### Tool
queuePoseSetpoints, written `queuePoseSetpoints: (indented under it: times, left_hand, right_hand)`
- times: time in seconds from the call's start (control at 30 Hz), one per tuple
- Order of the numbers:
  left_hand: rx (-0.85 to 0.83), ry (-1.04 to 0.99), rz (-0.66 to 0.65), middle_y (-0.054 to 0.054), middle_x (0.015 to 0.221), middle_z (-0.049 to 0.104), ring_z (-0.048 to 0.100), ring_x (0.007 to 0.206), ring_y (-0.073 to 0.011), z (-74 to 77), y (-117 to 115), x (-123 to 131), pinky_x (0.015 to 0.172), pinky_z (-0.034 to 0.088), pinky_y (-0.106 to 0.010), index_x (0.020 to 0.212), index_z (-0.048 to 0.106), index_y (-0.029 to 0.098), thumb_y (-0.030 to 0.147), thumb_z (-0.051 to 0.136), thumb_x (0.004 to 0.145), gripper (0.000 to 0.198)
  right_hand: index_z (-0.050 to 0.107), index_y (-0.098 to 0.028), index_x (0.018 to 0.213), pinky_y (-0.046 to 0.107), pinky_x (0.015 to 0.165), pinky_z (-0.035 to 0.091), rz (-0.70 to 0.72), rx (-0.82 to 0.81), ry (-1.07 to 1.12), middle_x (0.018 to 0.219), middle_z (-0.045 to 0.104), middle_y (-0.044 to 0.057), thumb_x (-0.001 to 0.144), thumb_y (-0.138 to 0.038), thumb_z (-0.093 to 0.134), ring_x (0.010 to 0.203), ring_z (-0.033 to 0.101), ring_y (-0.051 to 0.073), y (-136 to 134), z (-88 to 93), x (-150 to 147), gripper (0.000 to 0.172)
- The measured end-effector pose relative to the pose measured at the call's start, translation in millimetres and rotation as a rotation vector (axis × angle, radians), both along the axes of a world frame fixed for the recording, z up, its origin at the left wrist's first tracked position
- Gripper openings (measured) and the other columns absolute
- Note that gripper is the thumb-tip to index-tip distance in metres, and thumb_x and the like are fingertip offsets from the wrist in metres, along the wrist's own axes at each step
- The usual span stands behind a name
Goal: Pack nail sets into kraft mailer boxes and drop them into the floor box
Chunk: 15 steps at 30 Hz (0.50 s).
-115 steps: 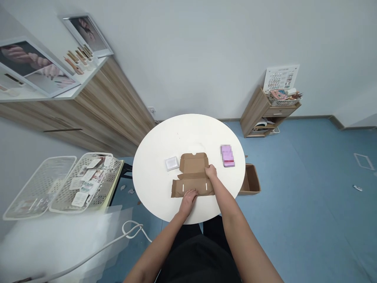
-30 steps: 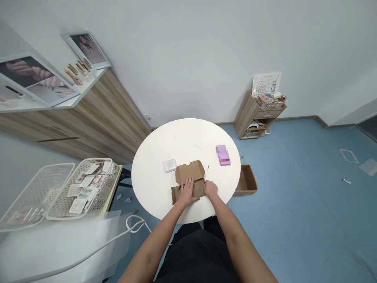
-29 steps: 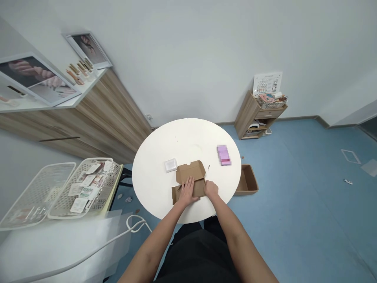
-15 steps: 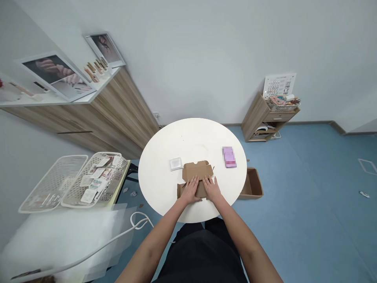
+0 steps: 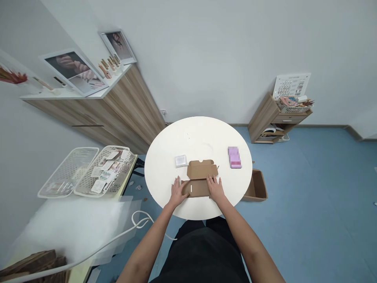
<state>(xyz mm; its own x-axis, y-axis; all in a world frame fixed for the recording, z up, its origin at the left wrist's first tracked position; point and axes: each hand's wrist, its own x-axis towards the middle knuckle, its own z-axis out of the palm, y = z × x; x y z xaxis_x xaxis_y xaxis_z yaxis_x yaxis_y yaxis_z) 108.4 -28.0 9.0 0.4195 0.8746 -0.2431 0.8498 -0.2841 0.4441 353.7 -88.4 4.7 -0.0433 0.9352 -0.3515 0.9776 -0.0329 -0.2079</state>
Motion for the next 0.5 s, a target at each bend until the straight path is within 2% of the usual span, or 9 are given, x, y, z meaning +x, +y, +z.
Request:
queuePoseSetpoints:
  times: [0.13, 0.23, 0.3, 0.37, 0.43, 0.5]
  left_hand:
    - [-0.039, -0.136, 0.075, -0.009, 0.158, 0.021, 0.026, 0.144, -0.0333, -8.4, -0.1, 12.7, 0.113, 0.032, -0.049, 0.114, 0.062, 0.023, 0.022, 0.066, 0.074, 0.040]
    - [-0.087, -0.237, 0.163, -0.010, 0.150, 0.034, 0.035, 0.139, -0.0281, -6.8, -2.5, 19.6, 0.110, 0.039, -0.044, 0.122, 0.057, 0.023, 0.015, 0.061, 0.075, 0.048]
    - [-0.101, -0.305, 0.189, -0.009, 0.144, 0.044, 0.040, 0.136, -0.0251, -1.7, -4.2, 22.8, 0.107, 0.042, -0.042, 0.136, 0.044, 0.026, 0.009, 0.055, 0.075, 0.064]
    - [-0.154, -0.356, 0.198, -0.007, 0.137, 0.052, 0.051, 0.127, -0.0229, 5.0, -5.9, 26.1, 0.102, 0.046, -0.039, 0.149, 0.023, 0.030, 0.008, 0.051, 0.076, 0.081]
    - [-0.241, -0.378, 0.221, -0.006, 0.131, 0.059, 0.062, 0.111, -0.0205, 10.9, -7.9, 30.7, 0.093, 0.050, -0.036, 0.153, 0.001, 0.032, 0.011, 0.051, 0.079, 0.091]
    - [-0.294, -0.371, 0.255, -0.006, 0.128, 0.062, 0.067, 0.100, -0.0193, 14.3, -10.4, 36.9, 0.086, 0.052, -0.033, 0.153, -0.008, 0.029, 0.019, 0.054, 0.082, 0.095]
  right_hand:
    - [0.013, -0.022, 0.154, 0.059, 0.115, 0.014, 0.000, -0.027, -0.019, 0.159, 0.020, 0.013, 0.060, -0.022, 0.082, 0.146, 0.014, 0.035, 1.0, 5.8, -1.4, 0.117]
    - [0.013, -0.022, 0.154, 0.059, 0.115, 0.014, -0.008, -0.021, -0.021, 0.159, 0.021, 0.013, 0.060, -0.021, 0.082, 0.146, 0.015, 0.035, 0.9, 8.4, -2.5, 0.117]
    - [0.014, -0.023, 0.154, 0.058, 0.115, 0.014, -0.011, -0.009, -0.010, 0.159, 0.021, 0.014, 0.061, -0.022, 0.082, 0.146, 0.014, 0.035, 0.6, 7.9, -2.5, 0.115]
    - [0.014, -0.023, 0.154, 0.058, 0.116, 0.014, -0.014, -0.006, 0.001, 0.159, 0.020, 0.014, 0.062, -0.023, 0.081, 0.146, 0.014, 0.035, 0.3, 6.3, -2.0, 0.114]
    - [0.014, -0.022, 0.154, 0.057, 0.116, 0.014, -0.014, -0.006, 0.007, 0.160, 0.020, 0.014, 0.063, -0.025, 0.080, 0.146, 0.014, 0.035, 0.1, 4.8, -1.6, 0.113]
    - [0.014, -0.022, 0.154, 0.057, 0.116, 0.013, -0.014, -0.003, 0.008, 0.160, 0.019, 0.013, 0.064, -0.027, 0.079, 0.146, 0.014, 0.035, 0.0, 4.1, -1.3, 0.111]
